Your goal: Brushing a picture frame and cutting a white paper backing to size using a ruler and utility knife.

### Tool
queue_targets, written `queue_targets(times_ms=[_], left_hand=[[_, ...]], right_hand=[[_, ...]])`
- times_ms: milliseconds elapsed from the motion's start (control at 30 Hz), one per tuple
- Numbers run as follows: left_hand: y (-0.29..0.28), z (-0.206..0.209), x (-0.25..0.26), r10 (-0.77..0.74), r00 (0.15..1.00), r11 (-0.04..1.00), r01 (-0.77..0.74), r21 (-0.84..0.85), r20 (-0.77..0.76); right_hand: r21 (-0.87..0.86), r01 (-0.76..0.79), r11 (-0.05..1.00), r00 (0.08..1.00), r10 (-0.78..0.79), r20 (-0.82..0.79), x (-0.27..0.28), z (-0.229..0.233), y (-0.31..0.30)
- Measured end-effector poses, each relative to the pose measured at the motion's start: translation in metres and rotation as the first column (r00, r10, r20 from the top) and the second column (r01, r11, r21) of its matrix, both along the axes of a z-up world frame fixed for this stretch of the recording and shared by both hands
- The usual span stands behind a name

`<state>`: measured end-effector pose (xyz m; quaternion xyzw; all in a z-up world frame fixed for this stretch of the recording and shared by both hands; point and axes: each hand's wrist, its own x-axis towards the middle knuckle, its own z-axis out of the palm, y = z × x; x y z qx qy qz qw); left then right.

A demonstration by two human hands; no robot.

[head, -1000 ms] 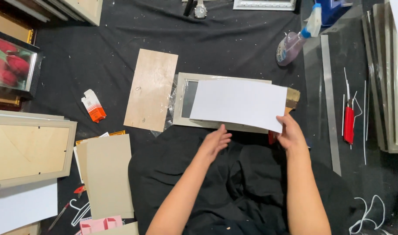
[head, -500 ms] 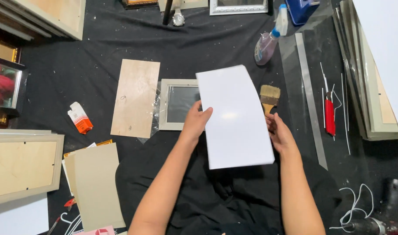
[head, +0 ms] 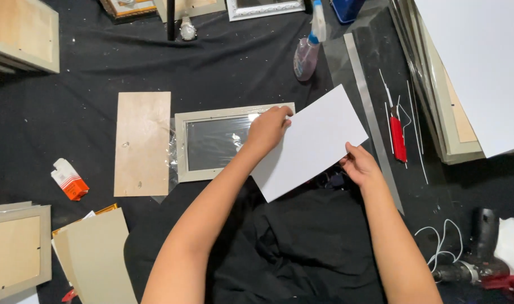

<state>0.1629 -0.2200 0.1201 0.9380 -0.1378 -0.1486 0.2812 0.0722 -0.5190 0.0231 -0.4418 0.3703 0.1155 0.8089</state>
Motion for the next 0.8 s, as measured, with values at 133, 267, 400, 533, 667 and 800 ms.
queue_targets(times_ms=[133,267,400,533,667,800], left_hand=[[-0.061,-0.048,0.042,-0.041,0.950,0.993,0.004,0.119,0.309],[-0.097,-0.084,0.076,-0.001,0.866,0.989,-0.072,0.126,0.500],[-0.107,-0.106,0.097,0.042,0.810,0.976,-0.158,0.148,0.586],[-0.123,-0.121,0.101,0.075,0.716,0.940,-0.283,0.191,0.694],[-0.165,-0.124,0.080,-0.031,0.780,0.980,-0.099,0.173,0.625],[-0.213,-0.134,0.057,-0.249,0.884,0.965,0.189,0.184,0.397]], right_hand=[[-0.050,0.117,0.992,0.993,-0.117,0.014,0.002,-0.024,-0.022],[-0.456,-0.027,0.889,0.995,-0.018,-0.095,0.000,-0.080,-0.073],[-0.908,-0.390,0.155,0.920,0.098,-0.379,0.002,-0.100,-0.128],[-0.922,-0.385,0.038,0.922,0.064,-0.382,0.014,-0.090,-0.125],[-0.916,-0.399,0.037,0.917,-0.002,-0.400,0.023,-0.087,-0.111],[-0.890,-0.455,0.008,0.890,0.004,-0.455,0.024,-0.097,-0.116]])
